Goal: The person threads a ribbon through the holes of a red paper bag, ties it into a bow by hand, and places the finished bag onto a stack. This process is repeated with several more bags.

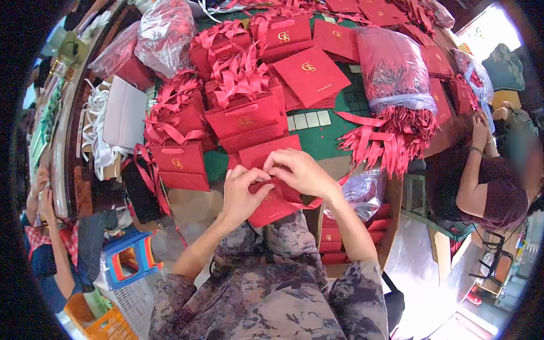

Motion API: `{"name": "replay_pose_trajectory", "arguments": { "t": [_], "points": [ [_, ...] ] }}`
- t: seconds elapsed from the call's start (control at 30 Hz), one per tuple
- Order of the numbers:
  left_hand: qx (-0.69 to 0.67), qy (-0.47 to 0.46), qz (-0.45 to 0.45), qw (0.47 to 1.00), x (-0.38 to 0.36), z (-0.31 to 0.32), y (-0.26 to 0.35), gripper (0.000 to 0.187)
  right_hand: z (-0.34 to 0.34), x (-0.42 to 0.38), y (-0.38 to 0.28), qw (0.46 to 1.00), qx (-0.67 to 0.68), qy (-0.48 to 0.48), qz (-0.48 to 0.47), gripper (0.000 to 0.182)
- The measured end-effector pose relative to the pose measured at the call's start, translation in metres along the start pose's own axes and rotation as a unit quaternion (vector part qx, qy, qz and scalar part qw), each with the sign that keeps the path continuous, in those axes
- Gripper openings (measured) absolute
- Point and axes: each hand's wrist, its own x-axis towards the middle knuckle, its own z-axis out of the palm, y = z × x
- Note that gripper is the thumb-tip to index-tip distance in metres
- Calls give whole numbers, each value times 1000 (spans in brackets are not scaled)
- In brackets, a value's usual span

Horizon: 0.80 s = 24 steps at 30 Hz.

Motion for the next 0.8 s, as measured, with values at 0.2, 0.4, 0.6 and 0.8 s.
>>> {"name": "replay_pose_trajectory", "arguments": {
  "t": [0.2,0.4,0.6,0.8],
  "points": [
    [46,24,123,991,-12,-2,4,12,-12,-3,-6,989,-11,-135,57,10],
    [94,20,166,981,-12,-5,4,11,-11,-4,-2,981,-75,-176,1,13],
    [22,0,134,991,-3,-12,-1,10,-19,-1,4,977,-41,-208,-18,14],
    [-28,-116,85,989,4,-19,-9,11,-4,7,40,996,-50,22,-70,12]
  ]
}}
